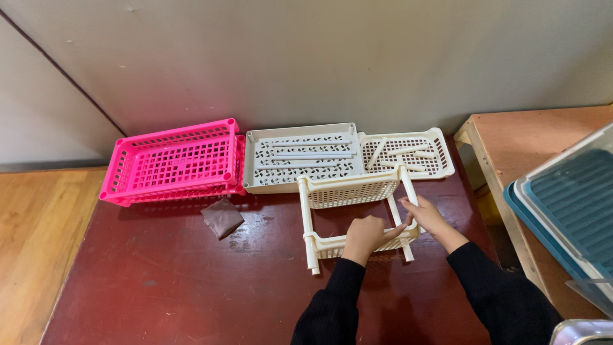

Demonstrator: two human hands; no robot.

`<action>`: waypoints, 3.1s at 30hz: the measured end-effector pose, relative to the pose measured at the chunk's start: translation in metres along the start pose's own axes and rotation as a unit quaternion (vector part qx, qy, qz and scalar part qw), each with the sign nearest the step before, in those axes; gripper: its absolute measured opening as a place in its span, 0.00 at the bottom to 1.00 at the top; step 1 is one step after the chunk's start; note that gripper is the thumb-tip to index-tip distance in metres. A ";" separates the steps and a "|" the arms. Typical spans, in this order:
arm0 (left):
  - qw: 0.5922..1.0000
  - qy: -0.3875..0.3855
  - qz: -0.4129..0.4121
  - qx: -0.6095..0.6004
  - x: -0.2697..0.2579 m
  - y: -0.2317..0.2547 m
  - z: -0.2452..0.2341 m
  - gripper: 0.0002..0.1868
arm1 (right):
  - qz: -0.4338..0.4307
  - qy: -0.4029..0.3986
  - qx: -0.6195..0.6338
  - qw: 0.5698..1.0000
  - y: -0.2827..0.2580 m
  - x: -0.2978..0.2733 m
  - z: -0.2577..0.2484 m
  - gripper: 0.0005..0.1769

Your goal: The person disassembles a white plastic basket by removing its legs and trays, then reassembles it by inserting the legs back into the basket frame and stacking the trays. The person handles the basket components and legs by hand on a wooden table.

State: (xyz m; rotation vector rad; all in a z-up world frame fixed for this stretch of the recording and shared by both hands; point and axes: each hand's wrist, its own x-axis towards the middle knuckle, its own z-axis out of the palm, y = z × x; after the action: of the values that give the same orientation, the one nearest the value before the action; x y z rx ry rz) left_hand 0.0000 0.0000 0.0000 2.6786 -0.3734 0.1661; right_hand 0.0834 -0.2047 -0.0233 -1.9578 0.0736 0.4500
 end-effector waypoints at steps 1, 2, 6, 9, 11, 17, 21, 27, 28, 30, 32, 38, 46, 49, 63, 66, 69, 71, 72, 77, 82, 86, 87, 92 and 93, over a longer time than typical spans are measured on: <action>1.000 0.012 0.001 -0.002 0.000 0.000 0.000 0.44 | -0.005 0.020 -0.032 0.999 0.002 0.000 0.002 0.22; 1.000 0.024 0.001 -0.004 -0.001 0.000 0.001 0.44 | -0.012 0.040 -0.041 0.998 0.003 0.001 0.004 0.21; 1.000 0.029 -0.001 0.001 0.000 0.001 0.001 0.44 | -0.026 0.096 -0.082 0.992 0.006 0.003 0.009 0.15; 0.999 0.045 0.001 0.005 0.000 0.001 0.003 0.44 | -0.030 0.112 -0.096 0.989 0.005 0.003 0.010 0.14; 0.999 0.044 0.000 0.003 0.000 0.001 0.003 0.44 | -0.029 0.115 -0.095 0.988 0.004 0.002 0.010 0.14; 0.999 0.043 -0.001 -0.013 -0.002 0.000 0.000 0.42 | -0.020 0.112 -0.089 0.989 0.002 0.000 0.011 0.14; 0.997 0.072 0.012 -0.036 -0.002 -0.002 -0.005 0.40 | -0.026 0.118 -0.084 0.989 0.002 -0.001 0.012 0.14; 0.997 0.064 0.005 -0.048 0.000 -0.004 -0.008 0.39 | -0.015 0.131 -0.098 0.986 -0.002 -0.004 0.014 0.14; 0.997 0.067 0.009 -0.041 0.001 -0.005 -0.008 0.39 | -0.014 0.132 -0.102 0.986 -0.003 -0.004 0.014 0.14; 0.997 0.074 0.016 -0.027 0.002 -0.005 -0.007 0.38 | -0.006 0.139 -0.095 0.986 -0.006 -0.006 0.016 0.14; 0.997 0.071 0.033 0.004 0.002 -0.007 -0.005 0.37 | 0.004 0.151 -0.093 0.984 -0.008 -0.008 0.018 0.14; 0.978 0.184 0.096 0.013 -0.006 -0.005 -0.005 0.29 | -0.001 0.185 -0.101 0.978 -0.014 -0.011 0.021 0.15; 0.892 0.404 -0.098 0.179 -0.049 -0.028 -0.051 0.15 | 0.003 0.184 -0.085 0.979 -0.018 -0.014 0.020 0.15; 0.839 0.325 -0.333 0.281 -0.080 -0.044 -0.070 0.20 | -0.015 0.203 -0.128 0.971 -0.021 -0.013 0.021 0.14; 0.625 0.109 -0.404 -0.659 -0.128 -0.102 -0.019 0.36 | 0.016 0.183 -0.118 0.976 -0.031 -0.022 0.021 0.15; 0.776 0.212 -0.372 -0.463 -0.121 -0.096 -0.010 0.37 | 0.006 0.186 -0.117 0.975 -0.031 -0.021 0.021 0.15; 0.852 0.267 -0.378 -0.246 -0.119 -0.080 -0.008 0.35 | 0.005 0.189 -0.126 0.974 -0.027 -0.020 0.020 0.15; 0.879 0.272 -0.389 -0.036 -0.113 -0.067 -0.008 0.31 | 0.004 0.191 -0.131 0.973 -0.025 -0.019 0.020 0.15; 0.879 0.270 -0.387 0.070 -0.113 -0.064 -0.011 0.30 | 0.003 0.191 -0.131 0.973 -0.024 -0.019 0.020 0.15; 0.890 0.247 -0.380 -0.058 -0.116 -0.061 -0.030 0.28 | 0.007 0.192 -0.113 0.975 -0.020 -0.018 0.018 0.15; 0.881 0.190 -0.392 -0.187 -0.116 -0.067 -0.050 0.30 | 0.025 0.196 -0.111 0.974 -0.016 -0.017 0.020 0.15; 0.890 0.148 -0.372 -0.218 -0.117 -0.073 -0.063 0.32 | 0.008 0.213 -0.117 0.970 -0.009 -0.020 0.020 0.15; 0.892 0.148 -0.364 -0.223 -0.118 -0.076 -0.066 0.32 | 0.008 0.216 -0.117 0.969 -0.008 -0.020 0.021 0.15; 0.908 0.136 -0.337 -0.208 -0.122 -0.093 -0.061 0.32 | 0.031 0.212 -0.100 0.972 0.010 -0.029 0.027 0.15; 0.911 0.129 -0.336 -0.202 -0.121 -0.096 -0.061 0.33 | 0.031 0.217 -0.103 0.970 0.010 -0.032 0.027 0.15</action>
State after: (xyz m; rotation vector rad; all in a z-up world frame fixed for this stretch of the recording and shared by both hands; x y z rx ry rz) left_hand -0.0918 0.1380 -0.0040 2.1822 0.5435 0.1992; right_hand 0.0434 -0.1898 -0.0308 -2.2356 0.3821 0.0619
